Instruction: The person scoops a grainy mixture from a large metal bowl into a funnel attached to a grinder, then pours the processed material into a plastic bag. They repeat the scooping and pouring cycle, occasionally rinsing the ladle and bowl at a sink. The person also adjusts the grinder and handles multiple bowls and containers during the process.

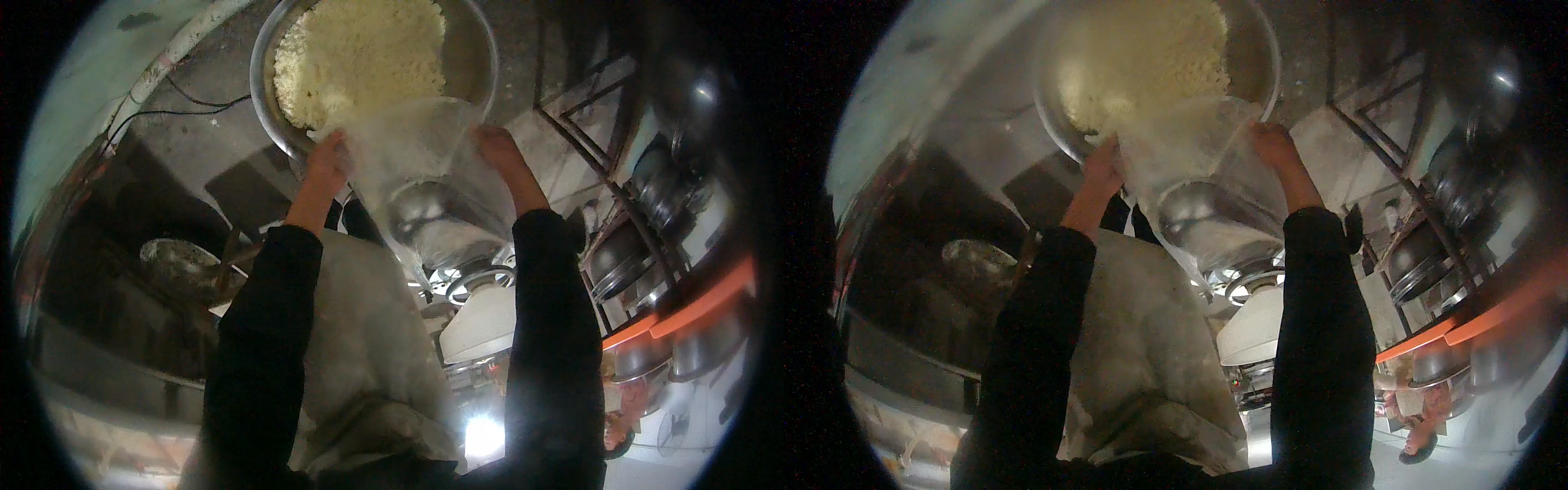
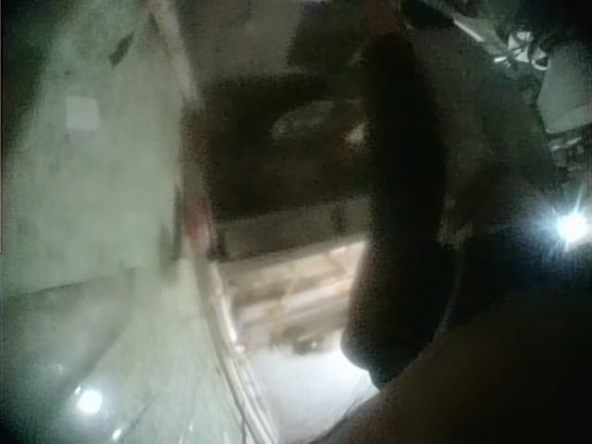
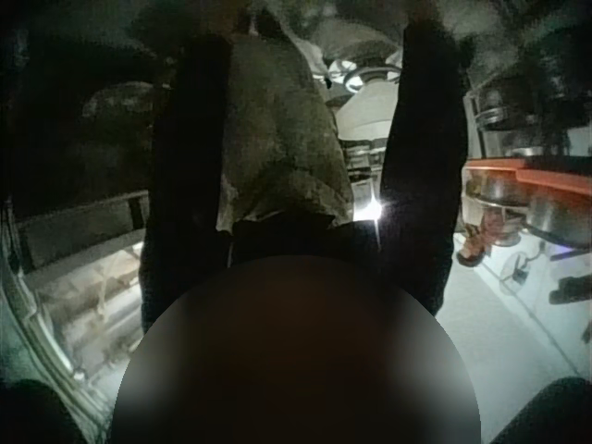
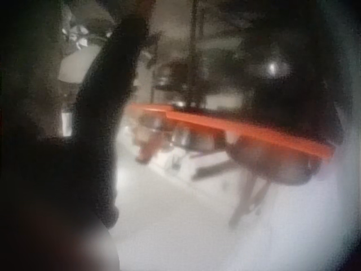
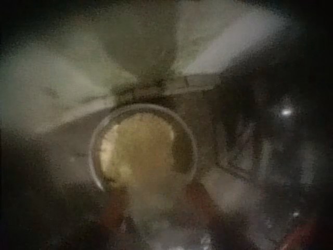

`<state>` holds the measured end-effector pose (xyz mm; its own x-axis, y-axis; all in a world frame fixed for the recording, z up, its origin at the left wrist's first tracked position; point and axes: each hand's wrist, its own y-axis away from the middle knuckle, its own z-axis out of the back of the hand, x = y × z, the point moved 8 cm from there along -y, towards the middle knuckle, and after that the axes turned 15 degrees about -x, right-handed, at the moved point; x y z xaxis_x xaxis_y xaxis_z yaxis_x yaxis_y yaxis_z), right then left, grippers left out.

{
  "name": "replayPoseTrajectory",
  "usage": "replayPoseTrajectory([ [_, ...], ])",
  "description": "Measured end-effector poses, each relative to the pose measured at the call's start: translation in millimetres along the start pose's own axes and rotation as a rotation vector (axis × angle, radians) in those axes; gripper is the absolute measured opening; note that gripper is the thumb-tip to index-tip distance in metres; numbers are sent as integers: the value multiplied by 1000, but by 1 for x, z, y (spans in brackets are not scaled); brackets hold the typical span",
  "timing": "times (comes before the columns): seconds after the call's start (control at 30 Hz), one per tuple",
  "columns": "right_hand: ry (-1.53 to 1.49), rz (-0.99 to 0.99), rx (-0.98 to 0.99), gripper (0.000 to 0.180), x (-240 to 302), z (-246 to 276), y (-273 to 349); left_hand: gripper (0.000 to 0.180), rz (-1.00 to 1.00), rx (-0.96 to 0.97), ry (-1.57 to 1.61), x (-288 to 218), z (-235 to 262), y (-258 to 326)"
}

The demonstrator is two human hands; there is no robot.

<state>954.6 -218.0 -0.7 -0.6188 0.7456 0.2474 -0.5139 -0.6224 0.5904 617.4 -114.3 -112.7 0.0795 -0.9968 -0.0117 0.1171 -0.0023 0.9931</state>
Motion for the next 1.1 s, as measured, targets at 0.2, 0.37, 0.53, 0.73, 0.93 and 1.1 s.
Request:
replayPoseTrajectory([
  [0.2,-294,-511,83,35,-47,-7,7,27,33,242,153,-24,0,27],
  [0.37,-400,-105,57,36,-8,3,3,29,132,341,32,-24,-23,56],
  [0.53,76,-148,264,30,-1,0,11,30,107,230,127,-33,-13,38],
  [0.73,156,7,174,29,5,14,10,37,-534,221,-529,-43,10,25],
  [0.93,146,-95,-207,30,6,78,14,43,-201,-202,-516,-37,36,91],
  [1.1,139,394,316,40,83,91,96,43,149,93,-309,21,-9,162],
])
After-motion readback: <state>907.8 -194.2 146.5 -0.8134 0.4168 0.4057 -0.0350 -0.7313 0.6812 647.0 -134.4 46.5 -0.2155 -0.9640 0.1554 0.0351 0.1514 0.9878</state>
